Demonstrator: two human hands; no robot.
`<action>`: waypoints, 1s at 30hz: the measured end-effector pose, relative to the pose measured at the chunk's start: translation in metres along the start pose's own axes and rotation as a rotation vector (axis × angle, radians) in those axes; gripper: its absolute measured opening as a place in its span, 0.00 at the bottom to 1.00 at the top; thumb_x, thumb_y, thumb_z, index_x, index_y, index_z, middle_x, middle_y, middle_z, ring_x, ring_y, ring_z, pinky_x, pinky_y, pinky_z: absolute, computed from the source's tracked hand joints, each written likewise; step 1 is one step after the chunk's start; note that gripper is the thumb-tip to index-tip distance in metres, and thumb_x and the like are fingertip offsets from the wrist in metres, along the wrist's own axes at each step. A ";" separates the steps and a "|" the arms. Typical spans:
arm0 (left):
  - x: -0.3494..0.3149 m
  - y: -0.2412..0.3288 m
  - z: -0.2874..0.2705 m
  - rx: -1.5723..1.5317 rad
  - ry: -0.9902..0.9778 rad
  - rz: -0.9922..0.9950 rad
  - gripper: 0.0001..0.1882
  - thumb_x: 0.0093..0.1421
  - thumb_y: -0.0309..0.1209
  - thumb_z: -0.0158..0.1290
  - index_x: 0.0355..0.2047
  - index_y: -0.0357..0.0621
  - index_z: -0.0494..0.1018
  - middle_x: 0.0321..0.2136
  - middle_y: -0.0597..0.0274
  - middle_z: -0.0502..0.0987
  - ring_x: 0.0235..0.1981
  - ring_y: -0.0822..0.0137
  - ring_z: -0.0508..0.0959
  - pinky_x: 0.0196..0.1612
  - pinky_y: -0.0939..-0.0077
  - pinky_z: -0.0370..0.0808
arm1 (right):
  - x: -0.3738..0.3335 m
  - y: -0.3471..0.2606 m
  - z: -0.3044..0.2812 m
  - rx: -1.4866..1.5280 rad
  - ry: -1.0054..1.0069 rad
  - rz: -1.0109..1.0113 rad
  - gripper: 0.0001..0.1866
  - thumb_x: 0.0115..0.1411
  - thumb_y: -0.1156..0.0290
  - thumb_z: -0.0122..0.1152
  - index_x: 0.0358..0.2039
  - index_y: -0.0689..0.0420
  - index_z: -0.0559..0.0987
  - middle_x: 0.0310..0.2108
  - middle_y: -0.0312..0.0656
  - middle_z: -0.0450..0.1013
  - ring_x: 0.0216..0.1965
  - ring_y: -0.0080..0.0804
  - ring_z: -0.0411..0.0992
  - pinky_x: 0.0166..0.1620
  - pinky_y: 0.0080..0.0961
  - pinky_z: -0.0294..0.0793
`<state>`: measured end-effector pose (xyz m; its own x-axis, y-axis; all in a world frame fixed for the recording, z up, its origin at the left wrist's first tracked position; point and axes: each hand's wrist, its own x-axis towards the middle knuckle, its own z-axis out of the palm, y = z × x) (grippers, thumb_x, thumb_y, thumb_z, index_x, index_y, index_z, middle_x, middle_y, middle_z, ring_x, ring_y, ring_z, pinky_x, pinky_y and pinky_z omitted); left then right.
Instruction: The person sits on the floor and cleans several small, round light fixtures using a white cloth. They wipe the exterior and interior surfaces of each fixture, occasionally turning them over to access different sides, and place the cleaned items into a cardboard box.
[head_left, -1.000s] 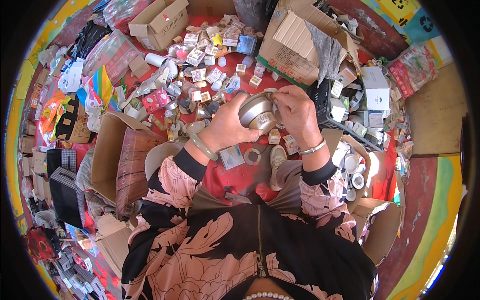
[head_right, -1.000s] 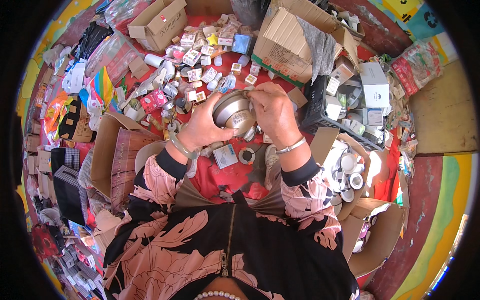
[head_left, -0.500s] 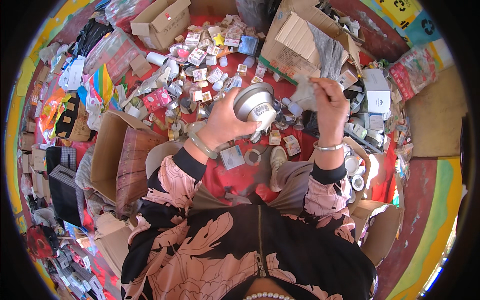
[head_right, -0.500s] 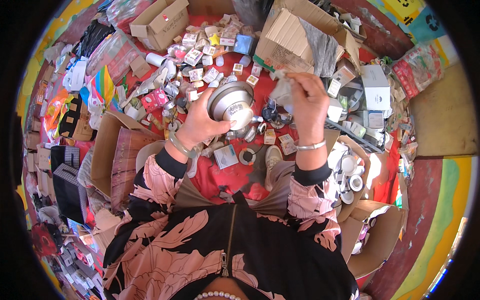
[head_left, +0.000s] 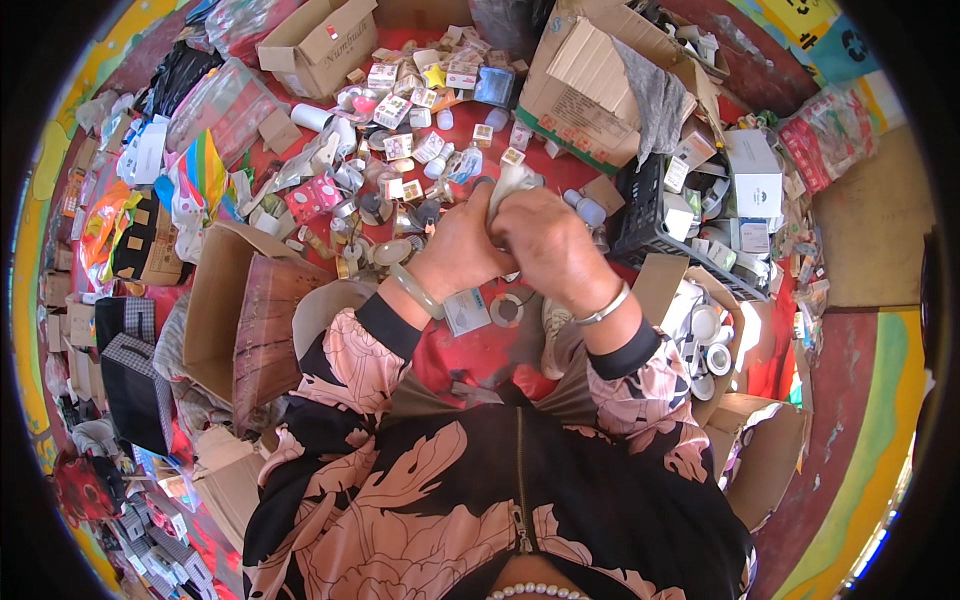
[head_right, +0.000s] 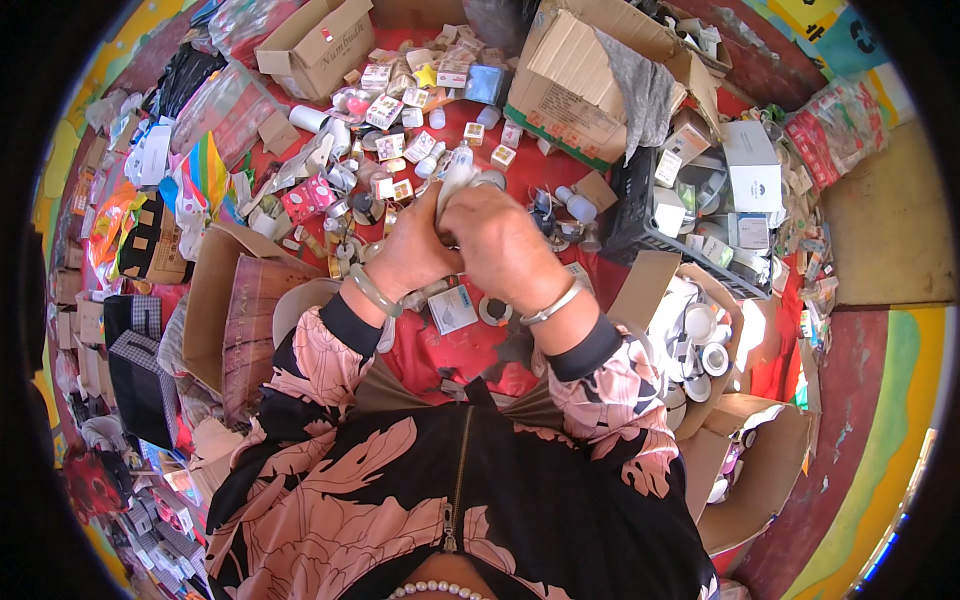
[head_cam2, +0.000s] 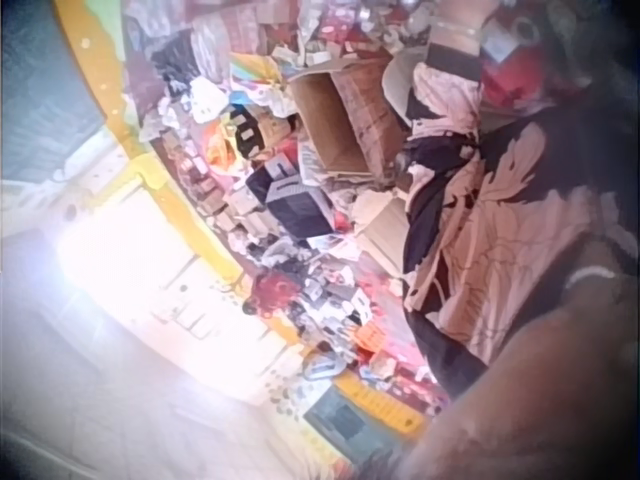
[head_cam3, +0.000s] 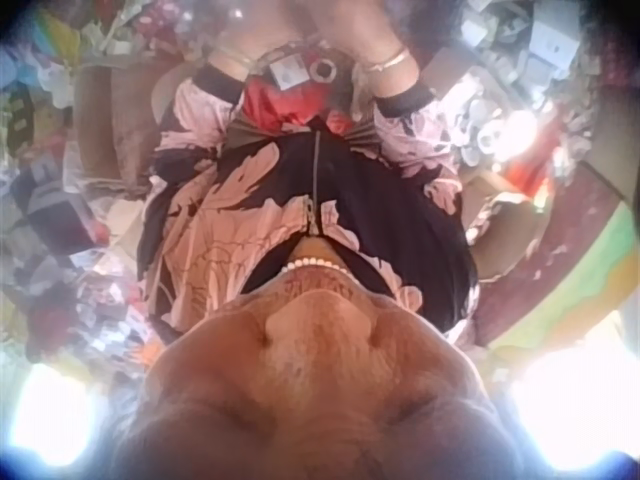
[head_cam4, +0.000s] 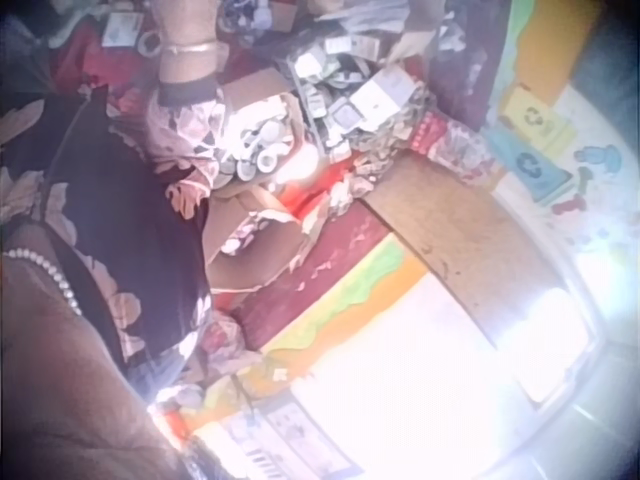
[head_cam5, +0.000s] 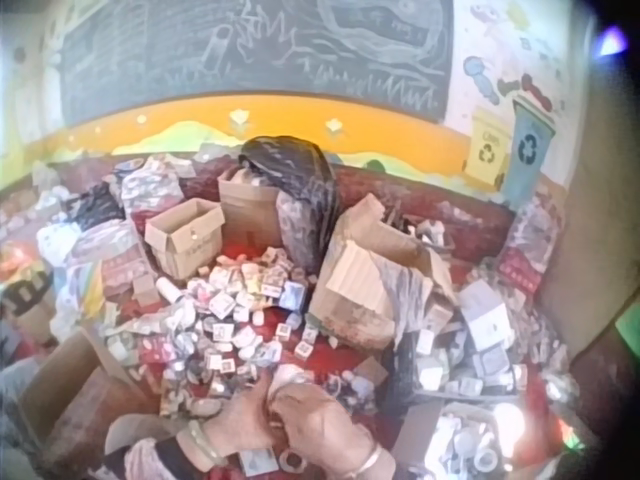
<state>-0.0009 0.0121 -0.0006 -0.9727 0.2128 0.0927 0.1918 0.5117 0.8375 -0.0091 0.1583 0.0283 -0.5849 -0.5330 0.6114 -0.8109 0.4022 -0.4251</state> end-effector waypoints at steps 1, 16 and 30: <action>0.001 -0.001 0.000 -0.091 0.052 0.050 0.31 0.36 0.34 0.63 0.39 0.37 0.63 0.29 0.44 0.74 0.32 0.48 0.77 0.35 0.61 0.73 | 0.001 0.008 -0.010 -0.045 0.015 -0.011 0.08 0.37 0.82 0.54 0.23 0.59 0.74 0.24 0.44 0.69 0.31 0.45 0.69 0.37 0.35 0.69; 0.014 -0.011 -0.002 -1.366 0.069 -0.120 0.28 0.49 0.25 0.57 0.51 0.38 0.63 0.44 0.59 0.71 0.46 0.66 0.72 0.51 0.69 0.68 | 0.000 0.013 -0.002 0.223 0.119 0.298 0.18 0.48 0.85 0.53 0.41 0.56 0.76 0.49 0.47 0.68 0.53 0.42 0.66 0.51 0.31 0.66; 0.025 -0.040 -0.011 -1.745 0.456 -0.305 0.21 0.54 0.32 0.55 0.47 0.40 0.66 0.44 0.54 0.72 0.45 0.58 0.73 0.49 0.57 0.72 | -0.010 0.040 -0.019 0.742 0.723 0.647 0.14 0.60 0.79 0.48 0.47 0.62 0.72 0.42 0.37 0.72 0.41 0.22 0.70 0.46 0.19 0.70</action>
<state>-0.0345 -0.0117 -0.0257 -0.9564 -0.0805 -0.2807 -0.0283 -0.9312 0.3634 -0.0351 0.1936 0.0180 -0.9308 0.2398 0.2758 -0.3269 -0.2086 -0.9218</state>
